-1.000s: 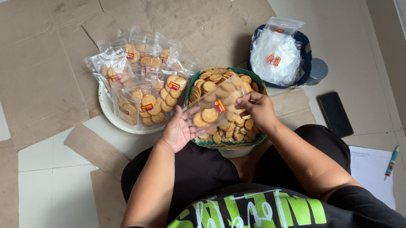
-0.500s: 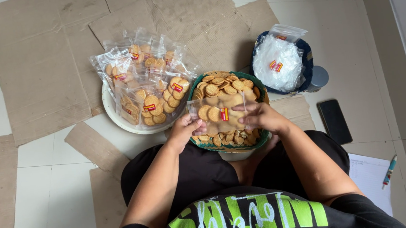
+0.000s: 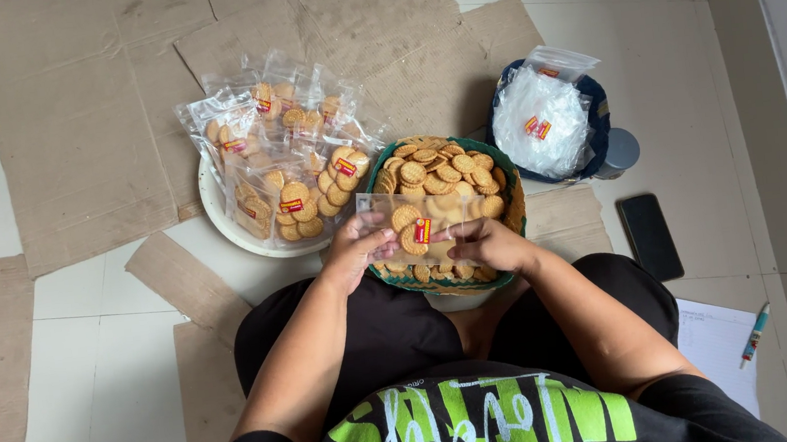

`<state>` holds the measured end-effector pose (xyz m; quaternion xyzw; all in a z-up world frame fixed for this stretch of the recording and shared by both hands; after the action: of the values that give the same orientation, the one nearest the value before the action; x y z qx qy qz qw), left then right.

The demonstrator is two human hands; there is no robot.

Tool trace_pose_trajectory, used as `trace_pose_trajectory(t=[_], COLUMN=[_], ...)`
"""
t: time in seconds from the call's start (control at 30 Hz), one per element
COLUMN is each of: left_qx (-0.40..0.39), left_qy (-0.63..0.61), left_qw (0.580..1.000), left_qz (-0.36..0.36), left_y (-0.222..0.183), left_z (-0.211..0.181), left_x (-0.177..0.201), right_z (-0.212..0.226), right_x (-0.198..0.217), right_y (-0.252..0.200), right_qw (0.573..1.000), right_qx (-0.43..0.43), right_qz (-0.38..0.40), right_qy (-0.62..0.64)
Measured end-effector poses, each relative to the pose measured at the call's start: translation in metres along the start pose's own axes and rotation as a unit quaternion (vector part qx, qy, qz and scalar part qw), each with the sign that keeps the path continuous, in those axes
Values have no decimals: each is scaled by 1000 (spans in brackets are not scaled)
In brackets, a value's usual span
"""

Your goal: Manually picking up cookies from a basket and placing them into small plastic bags for individual sale.

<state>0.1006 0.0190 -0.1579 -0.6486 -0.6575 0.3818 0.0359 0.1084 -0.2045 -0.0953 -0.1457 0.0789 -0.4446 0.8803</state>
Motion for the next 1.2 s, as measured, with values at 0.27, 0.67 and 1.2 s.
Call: trace_pose_trajectory(t=[0.27,0.67,1.2], left_qx=[49,207,46], left_qy=[15,167,658], left_qw=[999,911,736], left_qz=[7,316,150], left_y=[-10,-41,15], left_z=[4,-27,-37], left_x=[-1,-77,-75], right_z=[32,43,97], right_x=[-11,12,10], right_y=[-12,-31,-23], right_qw=[995,954,940], right_qx=[-59,-121,84], right_qz=[56,106,-58], right_qy=[-63,-254,-325])
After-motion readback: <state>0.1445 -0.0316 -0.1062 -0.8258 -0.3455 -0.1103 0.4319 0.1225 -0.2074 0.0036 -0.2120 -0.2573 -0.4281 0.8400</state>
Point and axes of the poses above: each hand's wrist, its own y-axis towards the middle knuckle, its own x-axis out of the back of the hand, z = x × y, the point moved 9 cm from there along y, towards the middle knuckle, and after that the axes turned 1 degree about x, right-handed, at the moved point
